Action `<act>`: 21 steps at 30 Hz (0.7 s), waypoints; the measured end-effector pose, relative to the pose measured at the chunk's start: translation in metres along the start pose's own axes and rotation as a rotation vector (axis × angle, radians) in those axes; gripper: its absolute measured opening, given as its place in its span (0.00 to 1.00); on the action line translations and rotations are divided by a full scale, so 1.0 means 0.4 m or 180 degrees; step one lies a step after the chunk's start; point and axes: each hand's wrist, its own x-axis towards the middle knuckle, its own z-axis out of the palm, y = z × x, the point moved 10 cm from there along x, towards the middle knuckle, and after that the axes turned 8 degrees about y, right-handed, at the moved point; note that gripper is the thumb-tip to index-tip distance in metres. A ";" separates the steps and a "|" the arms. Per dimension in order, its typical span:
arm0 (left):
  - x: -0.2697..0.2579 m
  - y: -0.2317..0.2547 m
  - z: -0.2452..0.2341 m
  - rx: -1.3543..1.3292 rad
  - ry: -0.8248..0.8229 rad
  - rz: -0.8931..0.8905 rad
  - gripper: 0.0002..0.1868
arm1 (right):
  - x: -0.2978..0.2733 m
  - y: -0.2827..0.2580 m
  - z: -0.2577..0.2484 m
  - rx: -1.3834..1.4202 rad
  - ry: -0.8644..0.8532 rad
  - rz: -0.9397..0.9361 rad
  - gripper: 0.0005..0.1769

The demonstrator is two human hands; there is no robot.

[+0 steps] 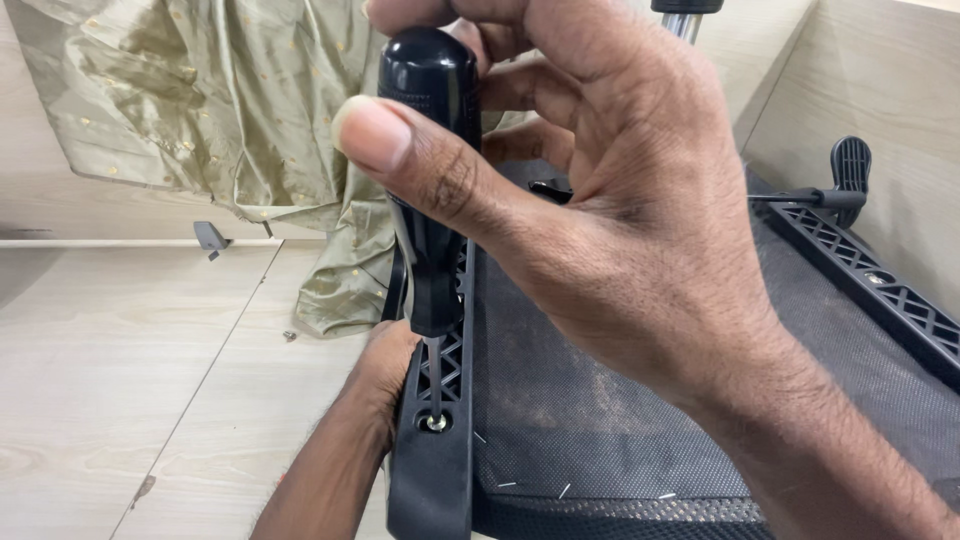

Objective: The person uses a screwdriver to tighten screws into a black plastic frame attached to an office chair base. They repeatedly insert and turn the screwdriver to secure the frame to the chair base.

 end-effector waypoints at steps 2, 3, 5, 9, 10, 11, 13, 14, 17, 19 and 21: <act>0.004 0.001 -0.001 -0.0005 0.0001 -0.0002 0.17 | 0.010 -0.001 0.000 -0.0079 0.0038 0.0049 0.22; 0.008 0.000 -0.003 -0.0002 0.0013 -0.0007 0.17 | 0.016 0.001 0.000 -0.0046 0.0055 0.0102 0.23; 0.016 -0.003 -0.006 0.0025 0.0031 -0.0009 0.18 | 0.023 0.003 0.000 0.0031 0.0072 0.0206 0.23; 0.031 -0.008 -0.008 0.0031 -0.0090 0.0113 0.12 | 0.022 0.017 -0.002 -0.0066 0.0087 0.0480 0.24; 0.034 -0.006 -0.004 -0.0033 -0.0171 0.0170 0.09 | 0.020 0.023 -0.003 -0.0102 0.0089 0.0550 0.25; 0.039 -0.013 -0.007 -0.0092 -0.0156 0.0114 0.11 | 0.019 0.022 -0.003 -0.0014 0.0071 0.0507 0.25; 0.049 -0.026 -0.009 -0.0208 -0.0131 0.0006 0.15 | 0.011 0.016 0.004 0.0333 0.0001 0.0384 0.24; 0.052 -0.028 -0.010 -0.0258 -0.0146 0.0001 0.15 | 0.006 0.011 0.006 0.0535 -0.0037 0.0308 0.24; 0.059 -0.029 -0.010 -0.0279 -0.0204 0.0034 0.14 | -0.001 -0.003 0.010 0.1298 -0.0238 0.0101 0.22; 0.061 -0.026 -0.009 -0.0118 -0.0265 0.0126 0.14 | -0.002 0.002 0.014 0.1416 -0.0281 0.0121 0.22; 0.065 -0.034 -0.021 -0.0035 -0.0094 0.0041 0.13 | -0.001 0.001 0.018 0.1536 -0.0324 0.0141 0.22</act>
